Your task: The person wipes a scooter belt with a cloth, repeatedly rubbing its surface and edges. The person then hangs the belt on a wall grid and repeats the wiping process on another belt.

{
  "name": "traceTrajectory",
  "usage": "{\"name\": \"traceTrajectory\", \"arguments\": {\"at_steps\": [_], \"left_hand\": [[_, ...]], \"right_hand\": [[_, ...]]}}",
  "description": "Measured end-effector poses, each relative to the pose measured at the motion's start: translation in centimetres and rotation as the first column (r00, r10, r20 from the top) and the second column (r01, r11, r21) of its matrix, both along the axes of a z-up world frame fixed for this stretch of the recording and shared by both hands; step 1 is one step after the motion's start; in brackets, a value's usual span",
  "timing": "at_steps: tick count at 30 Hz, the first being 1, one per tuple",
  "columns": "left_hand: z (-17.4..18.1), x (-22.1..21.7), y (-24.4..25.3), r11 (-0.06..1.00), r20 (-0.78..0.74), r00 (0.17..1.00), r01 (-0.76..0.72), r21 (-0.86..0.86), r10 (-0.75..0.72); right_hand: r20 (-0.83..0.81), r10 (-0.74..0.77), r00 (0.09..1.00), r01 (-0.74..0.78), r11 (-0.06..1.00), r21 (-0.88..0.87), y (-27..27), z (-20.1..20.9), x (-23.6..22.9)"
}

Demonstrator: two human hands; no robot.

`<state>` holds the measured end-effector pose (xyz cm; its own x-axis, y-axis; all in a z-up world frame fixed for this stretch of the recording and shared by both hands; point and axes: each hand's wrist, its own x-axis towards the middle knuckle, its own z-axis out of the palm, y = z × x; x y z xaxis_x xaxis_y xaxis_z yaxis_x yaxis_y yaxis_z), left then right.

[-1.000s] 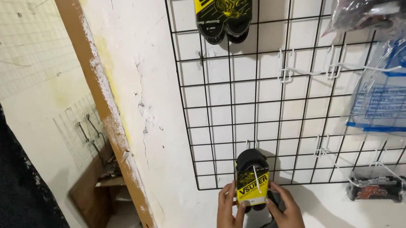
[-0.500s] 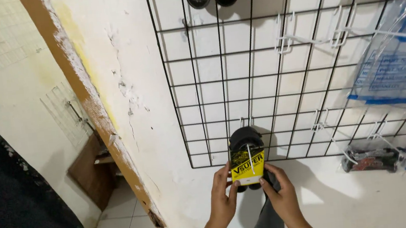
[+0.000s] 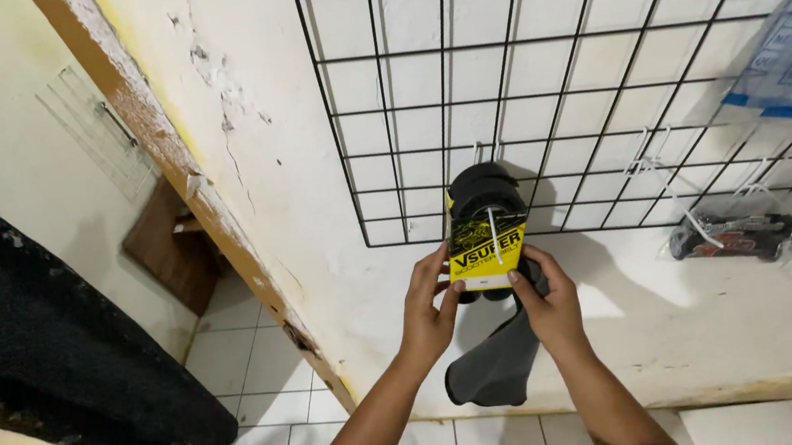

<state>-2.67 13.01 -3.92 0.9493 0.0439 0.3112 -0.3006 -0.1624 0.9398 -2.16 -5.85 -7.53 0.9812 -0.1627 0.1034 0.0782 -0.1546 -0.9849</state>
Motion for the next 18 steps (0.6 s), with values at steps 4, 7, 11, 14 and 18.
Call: {"name": "traceTrajectory", "arguments": {"at_steps": [4, 7, 11, 14, 18], "left_hand": [[0.2, -0.5, 0.0, 1.000, 0.004, 1.000, -0.002, 0.000, 0.002], [0.1, -0.8, 0.1, 1.000, 0.018, 1.000, 0.006, -0.011, -0.006], [-0.1, -1.4, 0.2, 1.000, 0.030, 1.000, 0.011, -0.020, -0.010], [0.4, -2.0, 0.4, 1.000, 0.045, 0.999, 0.021, -0.017, -0.020], [1.0, -2.8, 0.6, 0.999, 0.064, 0.997, 0.031, -0.011, -0.031]], "right_hand": [[-0.017, 0.006, 1.000, -0.006, 1.000, -0.011, 0.0, 1.0, -0.8], [0.008, 0.017, 1.000, -0.017, 1.000, 0.011, 0.1, 1.5, -1.2], [0.048, 0.031, 0.998, -0.033, 0.999, 0.025, 0.2, 2.1, -1.9], [0.063, 0.044, 0.997, -0.046, 0.999, 0.024, 0.2, 2.0, -2.5], [0.067, 0.057, 0.996, -0.058, 0.998, 0.016, 0.2, 2.9, -3.5]]}}
